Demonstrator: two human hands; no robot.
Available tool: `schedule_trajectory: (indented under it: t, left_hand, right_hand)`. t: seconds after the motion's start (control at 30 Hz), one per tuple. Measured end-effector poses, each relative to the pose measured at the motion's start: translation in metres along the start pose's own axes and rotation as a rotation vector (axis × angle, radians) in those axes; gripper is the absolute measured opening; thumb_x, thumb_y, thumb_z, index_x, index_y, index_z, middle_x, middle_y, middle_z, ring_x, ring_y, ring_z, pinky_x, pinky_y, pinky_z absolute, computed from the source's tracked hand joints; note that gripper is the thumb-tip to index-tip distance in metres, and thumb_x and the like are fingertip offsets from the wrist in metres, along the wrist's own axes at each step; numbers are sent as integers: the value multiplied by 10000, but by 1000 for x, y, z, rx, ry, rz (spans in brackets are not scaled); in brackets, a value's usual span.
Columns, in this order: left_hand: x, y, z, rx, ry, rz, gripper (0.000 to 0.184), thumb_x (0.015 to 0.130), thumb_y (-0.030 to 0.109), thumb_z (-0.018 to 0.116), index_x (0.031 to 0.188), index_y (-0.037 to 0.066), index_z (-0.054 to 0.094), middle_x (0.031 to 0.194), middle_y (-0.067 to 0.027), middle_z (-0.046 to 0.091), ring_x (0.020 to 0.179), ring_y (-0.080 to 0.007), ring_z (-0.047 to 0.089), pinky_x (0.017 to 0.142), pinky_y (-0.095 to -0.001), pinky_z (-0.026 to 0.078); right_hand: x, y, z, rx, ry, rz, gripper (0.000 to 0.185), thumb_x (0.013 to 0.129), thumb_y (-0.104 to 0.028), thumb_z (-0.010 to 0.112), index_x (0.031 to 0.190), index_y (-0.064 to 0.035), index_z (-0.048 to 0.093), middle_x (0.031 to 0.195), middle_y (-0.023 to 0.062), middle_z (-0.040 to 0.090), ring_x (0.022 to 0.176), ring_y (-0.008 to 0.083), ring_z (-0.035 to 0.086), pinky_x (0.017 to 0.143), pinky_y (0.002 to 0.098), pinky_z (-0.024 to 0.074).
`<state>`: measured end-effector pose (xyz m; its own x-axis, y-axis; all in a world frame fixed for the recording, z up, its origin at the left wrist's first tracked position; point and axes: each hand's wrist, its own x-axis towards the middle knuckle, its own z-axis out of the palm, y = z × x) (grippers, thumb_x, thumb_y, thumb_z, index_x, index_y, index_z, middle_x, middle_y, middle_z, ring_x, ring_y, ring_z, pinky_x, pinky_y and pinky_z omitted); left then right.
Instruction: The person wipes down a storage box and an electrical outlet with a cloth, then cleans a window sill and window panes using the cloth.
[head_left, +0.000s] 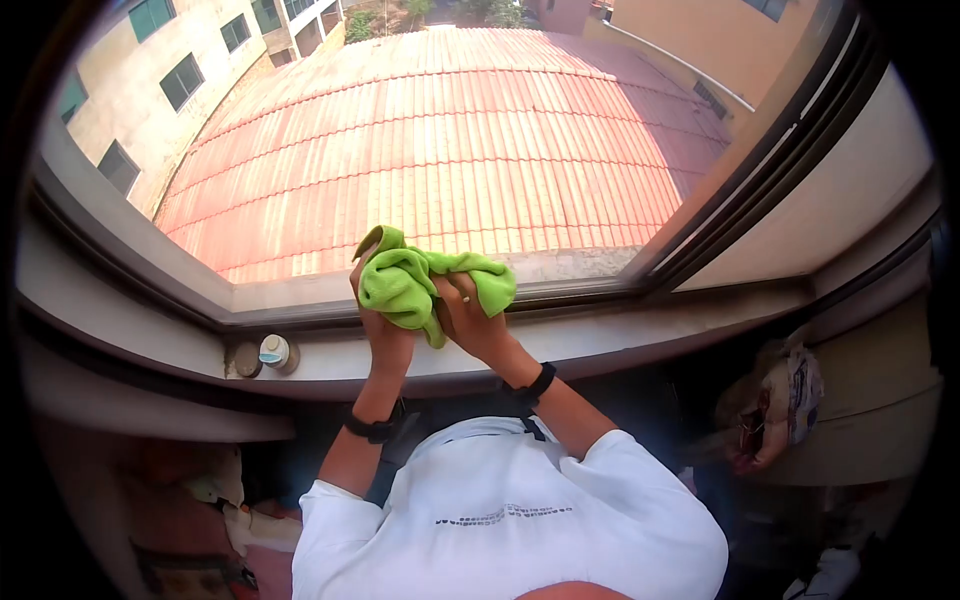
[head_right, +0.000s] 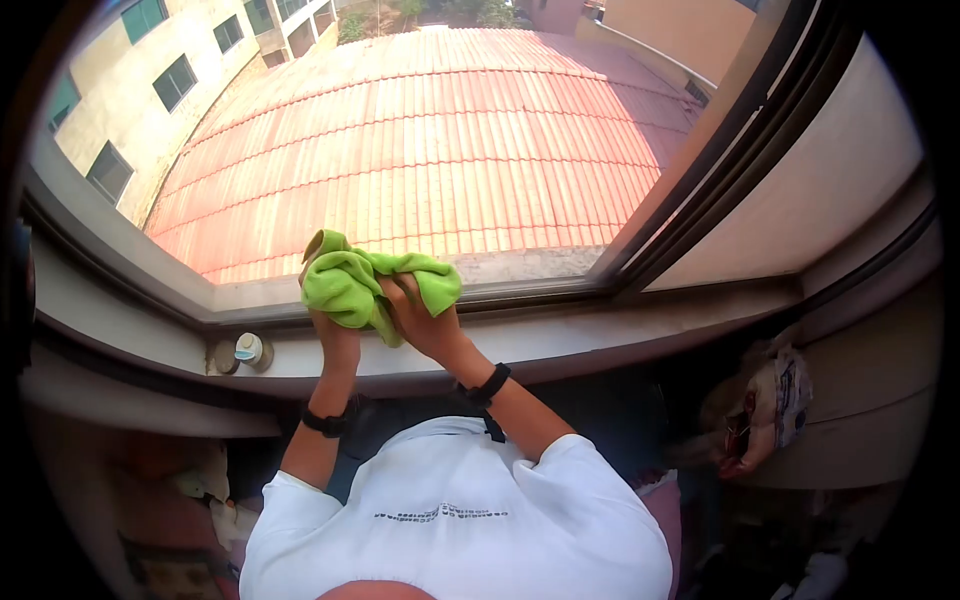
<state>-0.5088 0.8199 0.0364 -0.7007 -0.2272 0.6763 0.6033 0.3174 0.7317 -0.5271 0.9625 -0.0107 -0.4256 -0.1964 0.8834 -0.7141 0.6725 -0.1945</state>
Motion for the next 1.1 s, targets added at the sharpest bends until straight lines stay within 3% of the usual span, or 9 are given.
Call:
schedule_trajectory:
  t: [0.07,0.13,0.27,0.4,0.53,0.67,0.8,0.97,1.1]
  left_hand:
    - [-8,-31,-27,-202,188,-169,524,952,175,661,1400,35,428,1304,-97,537,1174,-211,566,1014,-367,470]
    - [-5,-36,-51,-420,379,-359,471,962,213,654,1357,36,469,1288,-87,534,1172,-193,560,1016,-372,475]
    - [52,4,-55,-238,447,-62,416,953,185,668,1300,2,530,1253,-108,603,1098,-199,613,965,-381,512]
    - [120,71,-37,393,223,329,519,904,201,737,1339,13,524,1405,-155,532,1304,-263,517,1096,-416,431]
    - [137,119,36,308,129,629,606,816,224,828,1330,54,555,1424,-155,524,1315,-288,505,1085,-420,435]
    - [104,134,103,486,156,637,605,765,188,857,1310,82,617,1230,-105,605,1078,-216,584,825,-348,518]
    - [46,119,155,80,-272,250,487,856,64,729,1322,58,586,946,-176,680,729,-213,660,619,-319,516]
    - [-14,93,186,-261,-389,-72,453,896,-47,620,1336,14,531,1208,-161,659,1164,-230,633,979,-333,491]
    - [19,121,199,-402,-249,492,580,917,-31,640,1416,-94,351,1309,-236,558,1200,-289,589,1039,-403,472]
  right_hand:
    - [-7,-14,1,228,-220,48,425,878,-67,652,1301,-48,611,1232,93,623,1135,320,602,977,427,478]
    - [-4,-20,16,410,-329,7,669,729,-28,705,1379,-49,551,1295,118,531,1147,336,576,906,456,507]
    - [66,-32,-6,102,-54,-118,583,754,-95,729,1322,-125,604,1376,105,456,1211,308,516,951,427,484]
    - [144,-5,-61,-29,247,-43,520,747,-126,744,1244,-234,633,1427,108,415,1203,324,486,985,444,433]
    - [179,43,-135,-338,395,-54,516,740,-92,724,1225,-246,632,1460,177,375,1238,369,390,1003,450,322]
    - [153,99,-175,-420,473,3,503,817,8,656,1285,-157,572,1348,203,407,1166,334,423,913,417,388]
    - [61,134,-180,-349,360,270,513,887,-38,664,1365,-71,480,1367,238,364,1244,391,406,1009,471,391]
    - [-3,136,-166,-276,263,384,647,871,-163,751,1396,5,412,1541,312,217,1436,469,245,1161,546,232]
    - [83,147,-207,-286,336,121,629,843,-104,736,1394,-49,438,1548,321,231,1413,494,281,1129,573,282]
